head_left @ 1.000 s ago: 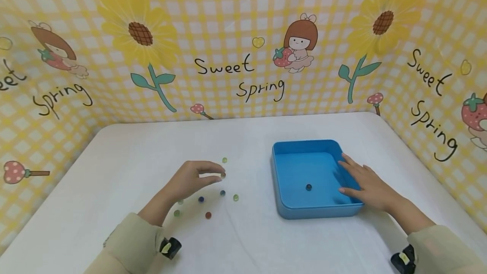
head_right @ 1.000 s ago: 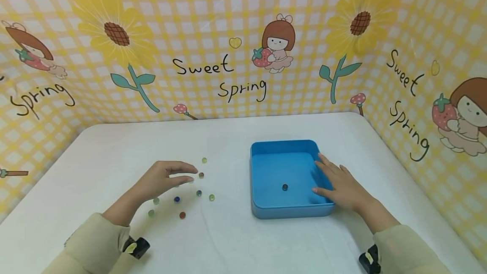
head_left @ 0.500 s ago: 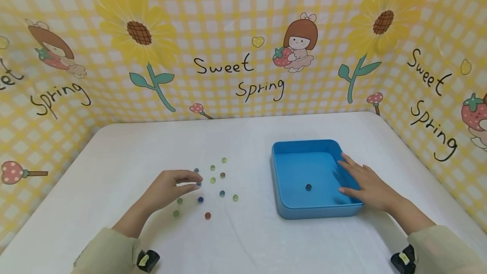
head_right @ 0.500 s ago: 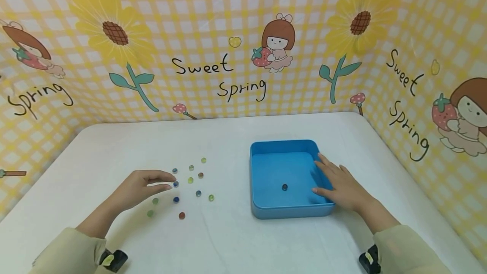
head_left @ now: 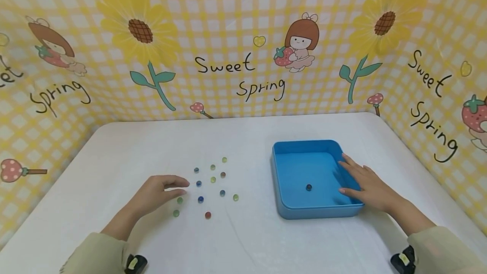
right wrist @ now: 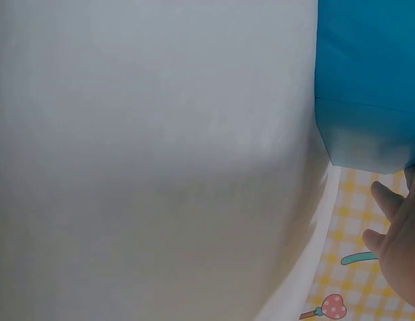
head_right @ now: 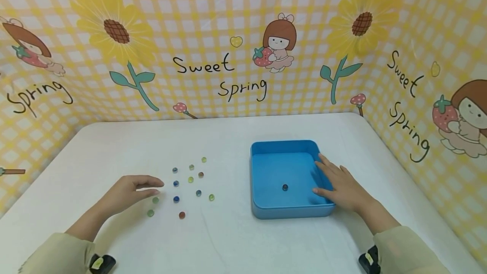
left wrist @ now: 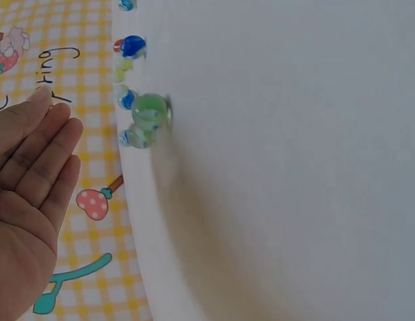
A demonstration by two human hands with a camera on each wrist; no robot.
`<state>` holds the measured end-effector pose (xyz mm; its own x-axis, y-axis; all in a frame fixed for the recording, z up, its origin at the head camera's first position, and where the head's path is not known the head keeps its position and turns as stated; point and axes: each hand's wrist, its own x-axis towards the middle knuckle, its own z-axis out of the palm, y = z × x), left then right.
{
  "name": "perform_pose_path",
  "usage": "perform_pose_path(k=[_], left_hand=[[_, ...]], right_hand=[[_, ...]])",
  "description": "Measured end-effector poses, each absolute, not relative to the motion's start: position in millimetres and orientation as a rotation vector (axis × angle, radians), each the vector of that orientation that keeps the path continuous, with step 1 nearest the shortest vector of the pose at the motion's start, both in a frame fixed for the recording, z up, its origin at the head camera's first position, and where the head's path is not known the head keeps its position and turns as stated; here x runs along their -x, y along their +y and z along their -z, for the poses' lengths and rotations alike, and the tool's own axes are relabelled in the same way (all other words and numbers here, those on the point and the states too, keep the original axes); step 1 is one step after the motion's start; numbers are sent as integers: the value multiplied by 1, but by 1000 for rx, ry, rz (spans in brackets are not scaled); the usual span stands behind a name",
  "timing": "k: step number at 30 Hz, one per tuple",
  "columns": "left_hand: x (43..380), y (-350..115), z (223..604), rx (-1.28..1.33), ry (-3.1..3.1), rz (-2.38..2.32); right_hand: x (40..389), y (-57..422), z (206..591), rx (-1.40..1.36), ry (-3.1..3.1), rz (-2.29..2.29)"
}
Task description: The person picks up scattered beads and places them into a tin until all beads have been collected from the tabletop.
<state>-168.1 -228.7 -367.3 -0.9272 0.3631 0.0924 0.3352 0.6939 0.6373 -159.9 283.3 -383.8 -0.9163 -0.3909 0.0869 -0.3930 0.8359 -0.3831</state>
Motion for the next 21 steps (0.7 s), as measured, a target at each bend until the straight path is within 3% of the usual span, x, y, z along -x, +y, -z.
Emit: perform_pose_path(k=[21], left_hand=[[169,-240,382,-410,2827,-950]], right_hand=[[159,283,384,-633,-3007,-628]])
